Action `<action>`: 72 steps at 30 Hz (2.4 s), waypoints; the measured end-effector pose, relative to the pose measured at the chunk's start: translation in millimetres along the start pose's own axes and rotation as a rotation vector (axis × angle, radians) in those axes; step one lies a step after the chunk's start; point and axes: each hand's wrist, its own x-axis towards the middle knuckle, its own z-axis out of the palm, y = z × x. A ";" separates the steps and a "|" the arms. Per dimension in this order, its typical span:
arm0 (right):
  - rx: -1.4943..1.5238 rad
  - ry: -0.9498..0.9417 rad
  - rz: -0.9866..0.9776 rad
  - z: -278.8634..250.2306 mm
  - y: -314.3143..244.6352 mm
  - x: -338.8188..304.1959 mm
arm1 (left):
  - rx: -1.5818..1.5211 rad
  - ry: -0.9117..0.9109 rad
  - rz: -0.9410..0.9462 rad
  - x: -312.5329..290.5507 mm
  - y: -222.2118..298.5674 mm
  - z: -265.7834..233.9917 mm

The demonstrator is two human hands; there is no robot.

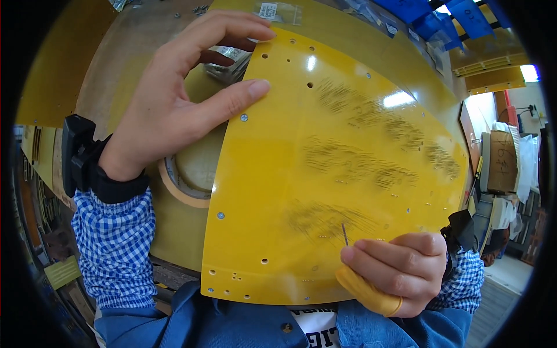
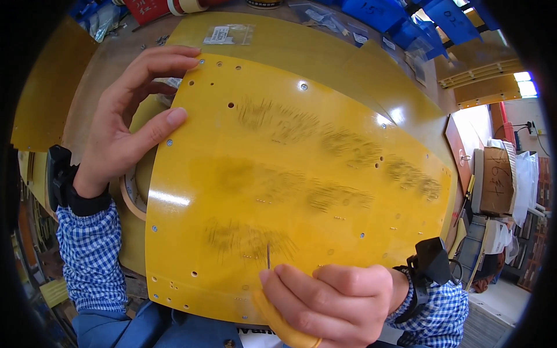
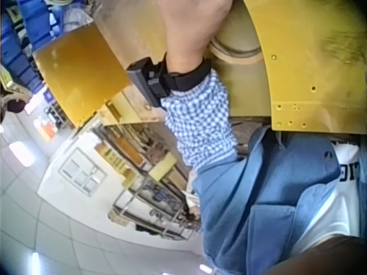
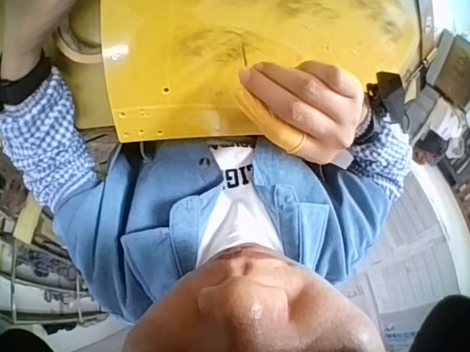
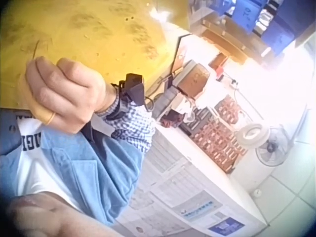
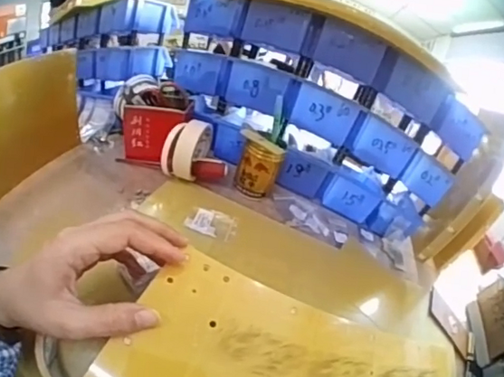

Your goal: The person picks up pins from a bag and inserts them into holes on a yellow board, then uses a screwdriver on the board before inserting another pin.

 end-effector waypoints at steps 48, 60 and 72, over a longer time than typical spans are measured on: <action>0.071 -0.060 0.053 -7.1 8.4 -1.6 | -0.007 -0.026 -0.037 1.9 0.5 -4.9; 0.525 0.048 0.224 -14.1 17.7 -24.0 | -0.043 0.016 -0.120 7.7 20.8 -2.4; 0.528 0.253 0.251 -25.4 31.1 -34.4 | 0.119 -0.019 -0.030 40.0 76.7 -20.2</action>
